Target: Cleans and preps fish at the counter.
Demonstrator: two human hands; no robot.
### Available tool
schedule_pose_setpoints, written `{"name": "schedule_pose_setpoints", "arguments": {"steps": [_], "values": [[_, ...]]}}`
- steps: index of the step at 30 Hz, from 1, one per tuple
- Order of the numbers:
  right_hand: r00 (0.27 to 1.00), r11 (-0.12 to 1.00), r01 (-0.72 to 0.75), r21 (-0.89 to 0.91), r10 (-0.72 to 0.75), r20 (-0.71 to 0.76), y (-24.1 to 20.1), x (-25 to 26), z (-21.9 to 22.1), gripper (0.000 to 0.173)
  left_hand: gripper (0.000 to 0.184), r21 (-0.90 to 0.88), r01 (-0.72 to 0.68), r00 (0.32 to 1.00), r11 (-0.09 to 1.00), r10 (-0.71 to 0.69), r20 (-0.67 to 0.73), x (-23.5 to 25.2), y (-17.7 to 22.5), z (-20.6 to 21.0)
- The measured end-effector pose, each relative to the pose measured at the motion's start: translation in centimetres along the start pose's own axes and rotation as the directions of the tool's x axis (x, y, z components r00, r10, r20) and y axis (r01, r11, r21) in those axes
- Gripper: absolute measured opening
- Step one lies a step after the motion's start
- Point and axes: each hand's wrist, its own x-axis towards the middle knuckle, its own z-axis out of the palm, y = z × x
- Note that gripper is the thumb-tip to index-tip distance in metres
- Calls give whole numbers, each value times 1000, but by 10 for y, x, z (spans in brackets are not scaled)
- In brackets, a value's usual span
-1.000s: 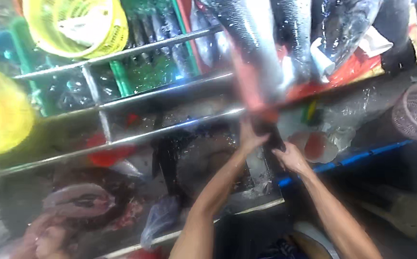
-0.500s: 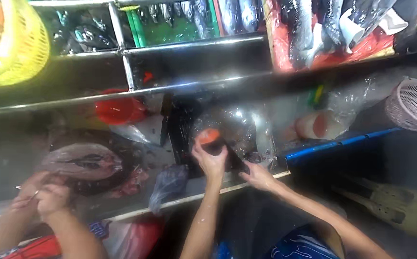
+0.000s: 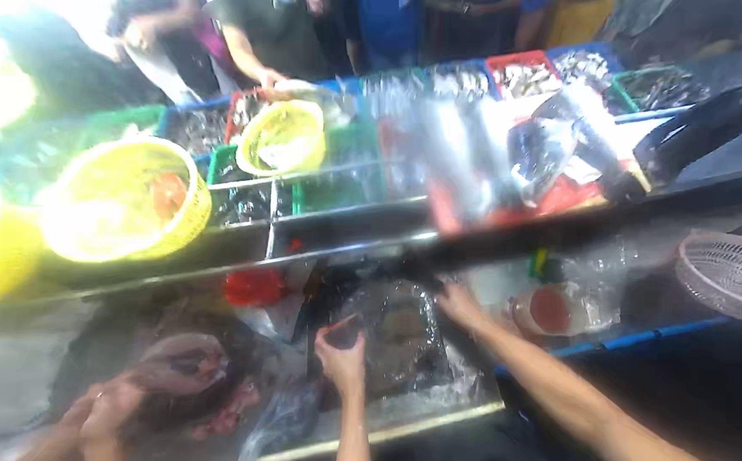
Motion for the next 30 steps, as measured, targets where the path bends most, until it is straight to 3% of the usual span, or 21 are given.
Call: {"name": "schedule_pose_setpoints", "arguments": {"steps": [4, 6, 8, 11, 12, 15, 17, 20, 22, 25, 27, 30], "values": [[928, 997, 79, 26, -83, 364, -25, -28, 51, 51, 100, -141, 145, 972, 979, -167, -163, 0, -6, -1], [932, 998, 60, 0, -56, 358, -20, -6, 39, 58, 101, -147, 167, 969, 975, -190, -157, 3, -5, -1], [978, 1000, 4, -28, 2, 210, -13, 20, 5, 66, 100, -125, 163, 977, 979, -178, -117, 0, -1, -3], [1000, 998, -24, -64, 25, 9, -9, 32, -8, 63, 99, -97, 172, 977, 980, -183, -113, -3, -1, -4], [1000, 998, 6, -62, -4, 17, -15, 21, 1, 60, 99, -99, 175, 975, 980, -186, -118, -3, -3, -4], [962, 998, 55, -32, -44, 270, -41, -32, 40, 53, 97, -108, 186, 972, 976, -199, -121, 0, -9, -1], [931, 999, 19, -40, -3, 364, -28, -45, 53, 56, 97, -108, 182, 975, 977, -194, -110, -1, -10, -1], [966, 990, -141, 4, 137, 221, 14, -33, 14, 69, 96, -128, 64, 995, 990, -73, -66, 0, -3, -5], [974, 975, -222, 4, 221, 54, 36, -42, -1, 64, 96, -123, 1, 999, 992, 3, 36, -12, -5, -1], [976, 980, -197, 23, 198, -95, 40, -63, 9, 55, 101, -38, -69, 964, 997, 76, 254, -26, -1, 11], [982, 982, -182, 43, 183, -35, 35, -90, 32, 52, 96, 33, -194, 917, 981, 169, 362, -40, 13, 16], [954, 966, -253, 58, 239, 183, 35, -109, 50, 53, 91, -16, -369, 841, 929, 341, 419, -55, 17, 25]]}}
